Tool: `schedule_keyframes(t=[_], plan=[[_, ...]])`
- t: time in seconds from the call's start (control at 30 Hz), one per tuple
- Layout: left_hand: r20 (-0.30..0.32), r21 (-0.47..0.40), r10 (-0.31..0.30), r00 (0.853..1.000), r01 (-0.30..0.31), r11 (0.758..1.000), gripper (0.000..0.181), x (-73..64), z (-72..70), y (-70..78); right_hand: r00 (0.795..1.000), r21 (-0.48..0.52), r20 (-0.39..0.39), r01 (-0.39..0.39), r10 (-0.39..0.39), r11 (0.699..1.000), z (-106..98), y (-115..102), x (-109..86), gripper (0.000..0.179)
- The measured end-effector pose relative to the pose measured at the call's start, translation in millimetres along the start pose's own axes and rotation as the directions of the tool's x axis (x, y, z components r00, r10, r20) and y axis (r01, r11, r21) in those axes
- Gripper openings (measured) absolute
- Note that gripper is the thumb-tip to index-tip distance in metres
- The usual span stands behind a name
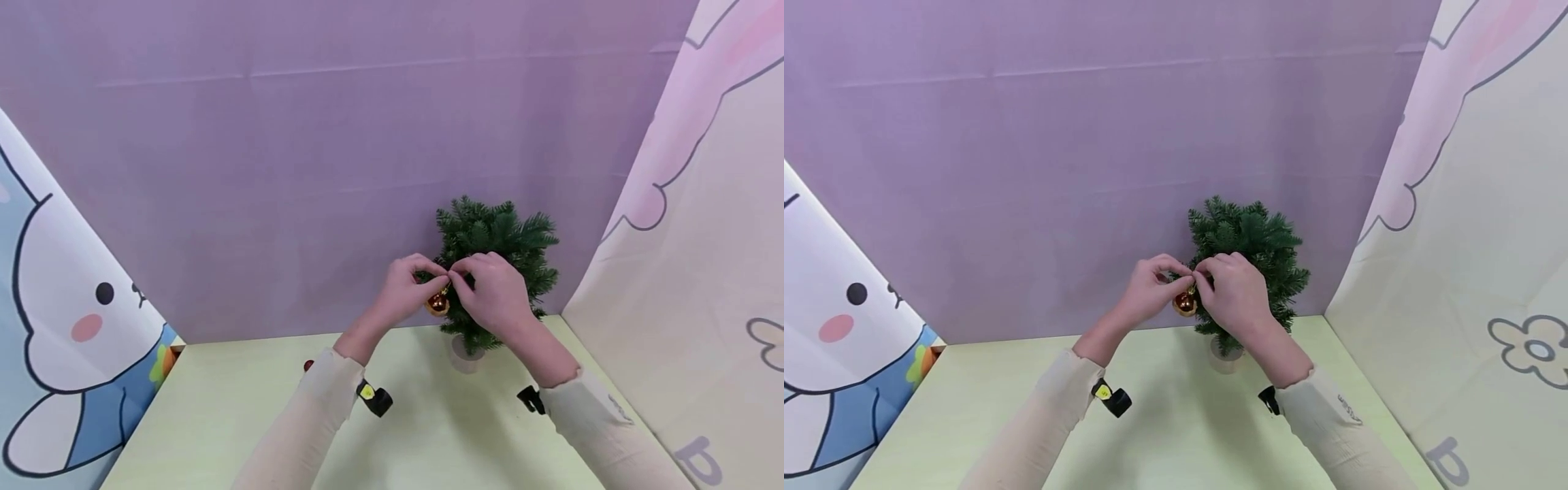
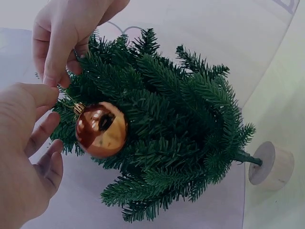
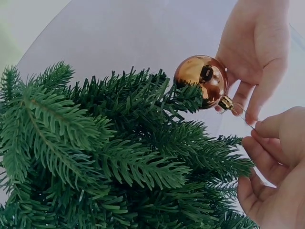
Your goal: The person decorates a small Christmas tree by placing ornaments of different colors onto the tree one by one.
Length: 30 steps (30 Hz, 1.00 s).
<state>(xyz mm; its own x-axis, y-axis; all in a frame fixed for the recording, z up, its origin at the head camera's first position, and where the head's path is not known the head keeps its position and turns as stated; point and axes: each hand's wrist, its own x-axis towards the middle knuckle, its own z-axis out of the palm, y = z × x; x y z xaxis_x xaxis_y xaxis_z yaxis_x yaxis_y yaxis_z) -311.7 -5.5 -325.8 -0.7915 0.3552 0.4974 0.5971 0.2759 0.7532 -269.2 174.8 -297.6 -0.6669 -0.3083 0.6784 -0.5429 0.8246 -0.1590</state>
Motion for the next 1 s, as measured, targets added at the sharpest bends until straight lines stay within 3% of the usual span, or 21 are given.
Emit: schedule_keyframes(t=[0.23, 0.53, 0.8, 1.0], plan=[[0.016, -0.026, -0.007, 1.0, 0.008, 1.0, 0.01, 4.9, -5.3, -0.7, 0.999, -0.044, 0.009, -0.034, 0.034, 0.998, 0.1, -5.2, 2.1, 0.013], [0.058, -0.007, -0.029, 0.998, 0.03, 1.0, 0.014, 29.1, -13.1, 11.7, 0.997, -0.176, -0.045, -0.069, 0.063, 0.982, -2.8, -14.9, 16.8, 0.019], [0.104, 0.066, -0.088, 0.991, 0.082, 0.995, 0.014, 40.8, -13.5, 8.0, 0.98, -0.278, 0.074, -0.156, 0.183, 0.948, -3.5, -18.8, 26.8, 0.021], [0.136, 0.013, -0.1, 0.986, 0.1, 0.995, 0.014, 44.9, -13.3, 4.5, 0.973, -0.296, 0.11, -0.164, 0.204, 0.941, -3.2, -15.8, 29.6, 0.022]])
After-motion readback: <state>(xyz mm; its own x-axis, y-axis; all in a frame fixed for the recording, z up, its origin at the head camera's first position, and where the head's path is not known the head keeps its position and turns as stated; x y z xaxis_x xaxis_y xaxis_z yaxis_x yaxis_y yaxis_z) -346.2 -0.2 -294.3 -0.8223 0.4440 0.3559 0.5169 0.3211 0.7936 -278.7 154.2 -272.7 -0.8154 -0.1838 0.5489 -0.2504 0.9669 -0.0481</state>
